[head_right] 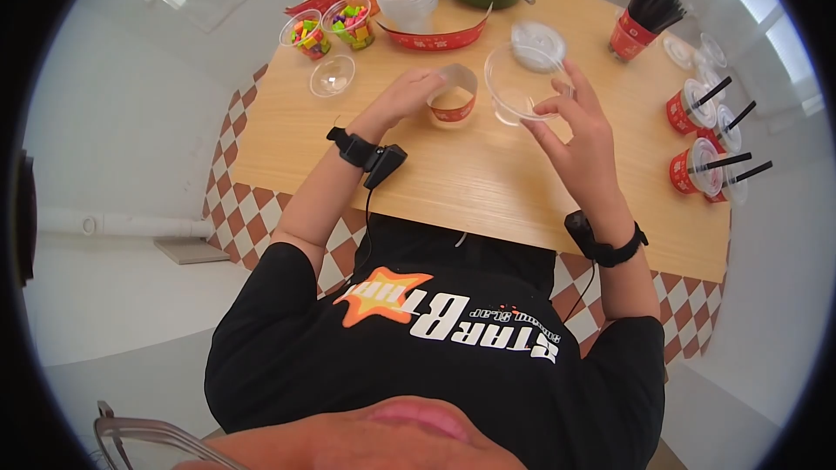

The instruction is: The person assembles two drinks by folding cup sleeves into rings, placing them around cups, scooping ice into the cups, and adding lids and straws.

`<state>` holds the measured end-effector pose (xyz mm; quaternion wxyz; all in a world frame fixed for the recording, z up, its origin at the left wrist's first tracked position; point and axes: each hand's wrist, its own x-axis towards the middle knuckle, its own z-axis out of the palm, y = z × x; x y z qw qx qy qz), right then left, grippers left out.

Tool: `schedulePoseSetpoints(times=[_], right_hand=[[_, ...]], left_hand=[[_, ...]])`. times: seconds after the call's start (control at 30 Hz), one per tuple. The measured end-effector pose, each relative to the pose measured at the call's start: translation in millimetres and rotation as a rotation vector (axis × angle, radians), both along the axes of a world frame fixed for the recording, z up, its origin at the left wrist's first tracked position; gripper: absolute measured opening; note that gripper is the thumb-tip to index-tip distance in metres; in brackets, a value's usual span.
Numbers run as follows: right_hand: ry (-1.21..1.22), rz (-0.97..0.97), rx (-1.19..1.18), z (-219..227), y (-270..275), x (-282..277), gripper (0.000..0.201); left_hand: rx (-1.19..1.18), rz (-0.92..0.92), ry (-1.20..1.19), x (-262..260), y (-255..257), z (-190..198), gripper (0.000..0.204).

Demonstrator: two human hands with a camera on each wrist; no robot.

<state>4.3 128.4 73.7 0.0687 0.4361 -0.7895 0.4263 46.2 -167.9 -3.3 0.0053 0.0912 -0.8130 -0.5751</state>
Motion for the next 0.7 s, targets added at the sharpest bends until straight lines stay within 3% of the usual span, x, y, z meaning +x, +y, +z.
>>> schedulePoseSetpoints(times=[0.1,0.17,0.2,0.27,0.4,0.47,0.6,0.7], right_hand=[[0.015,-0.031,-0.081,10,-2,-2,0.017],[0.029,0.014,-0.094,11,-6,-4,0.017],[0.036,0.008,-0.088,11,-10,-6,0.017],[0.069,0.081,-0.072,7,-19,-9,0.018],[0.069,0.119,-0.02,-2,-40,-14,0.019],[0.078,0.145,0.069,-10,-50,-17,0.02],[0.094,0.192,0.23,-32,-59,-24,0.02],[0.085,0.193,0.33,-34,-61,-23,0.027]], left_hand=[[-0.007,-0.158,-0.089,-22,11,-22,0.038],[0.003,-0.153,0.236,-27,22,-32,0.047],[0.009,-0.159,0.244,-29,25,-33,0.047],[0.577,-0.097,0.161,-28,29,-31,0.068],[0.53,-0.107,0.256,-17,25,-26,0.086],[0.685,-0.178,0.337,-17,24,-28,0.092],[0.85,-0.196,0.316,-17,28,-31,0.082],[0.676,-0.239,0.29,-14,27,-26,0.067]])
